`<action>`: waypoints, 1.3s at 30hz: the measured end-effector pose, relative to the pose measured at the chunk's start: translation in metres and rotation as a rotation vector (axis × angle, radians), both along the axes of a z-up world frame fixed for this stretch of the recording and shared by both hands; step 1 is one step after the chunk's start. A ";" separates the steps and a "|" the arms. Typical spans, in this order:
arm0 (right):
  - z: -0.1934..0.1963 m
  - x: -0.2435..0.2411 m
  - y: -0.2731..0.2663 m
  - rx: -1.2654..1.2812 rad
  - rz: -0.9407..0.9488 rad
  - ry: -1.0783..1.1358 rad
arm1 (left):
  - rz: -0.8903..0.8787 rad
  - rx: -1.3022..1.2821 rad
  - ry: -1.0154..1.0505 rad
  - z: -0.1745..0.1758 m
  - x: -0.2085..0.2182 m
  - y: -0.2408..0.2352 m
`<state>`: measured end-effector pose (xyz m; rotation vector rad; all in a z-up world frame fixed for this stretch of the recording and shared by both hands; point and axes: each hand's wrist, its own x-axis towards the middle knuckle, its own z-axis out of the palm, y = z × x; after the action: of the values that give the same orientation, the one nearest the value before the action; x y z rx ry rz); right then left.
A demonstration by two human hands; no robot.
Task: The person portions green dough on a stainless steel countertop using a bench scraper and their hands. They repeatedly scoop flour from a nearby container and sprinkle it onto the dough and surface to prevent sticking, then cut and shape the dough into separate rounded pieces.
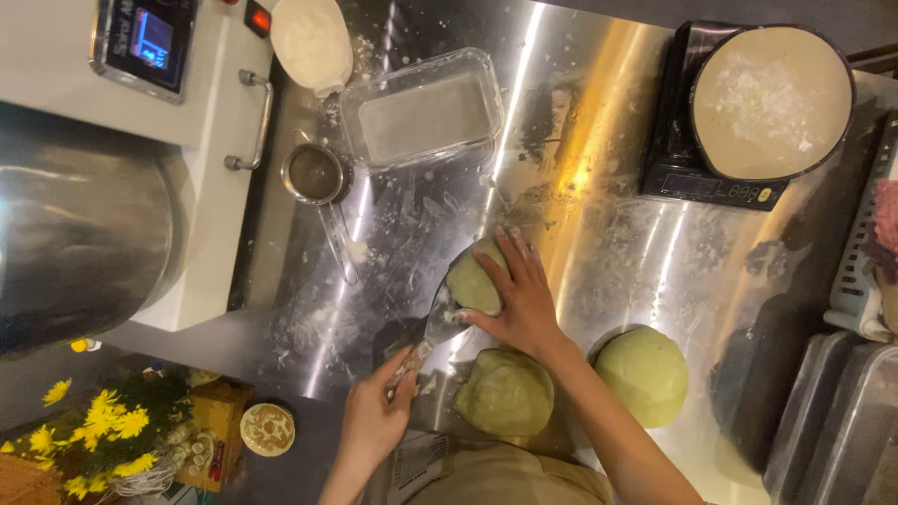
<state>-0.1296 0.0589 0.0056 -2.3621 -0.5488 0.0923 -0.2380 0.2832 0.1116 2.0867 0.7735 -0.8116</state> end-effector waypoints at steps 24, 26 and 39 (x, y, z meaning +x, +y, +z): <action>0.005 -0.008 -0.070 0.352 -0.481 0.046 | -0.139 0.080 -0.063 0.004 0.008 0.046; 0.004 -0.005 -0.065 0.321 -0.420 0.047 | -0.170 0.053 -0.103 0.005 0.019 0.033; 0.005 0.030 -0.046 0.049 -0.277 0.060 | -0.406 0.037 -0.167 0.000 0.098 -0.029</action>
<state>-0.0997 0.0134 0.0110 -2.3550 -0.1891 0.0229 -0.1397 0.2541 0.1118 2.3475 0.2780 -0.8237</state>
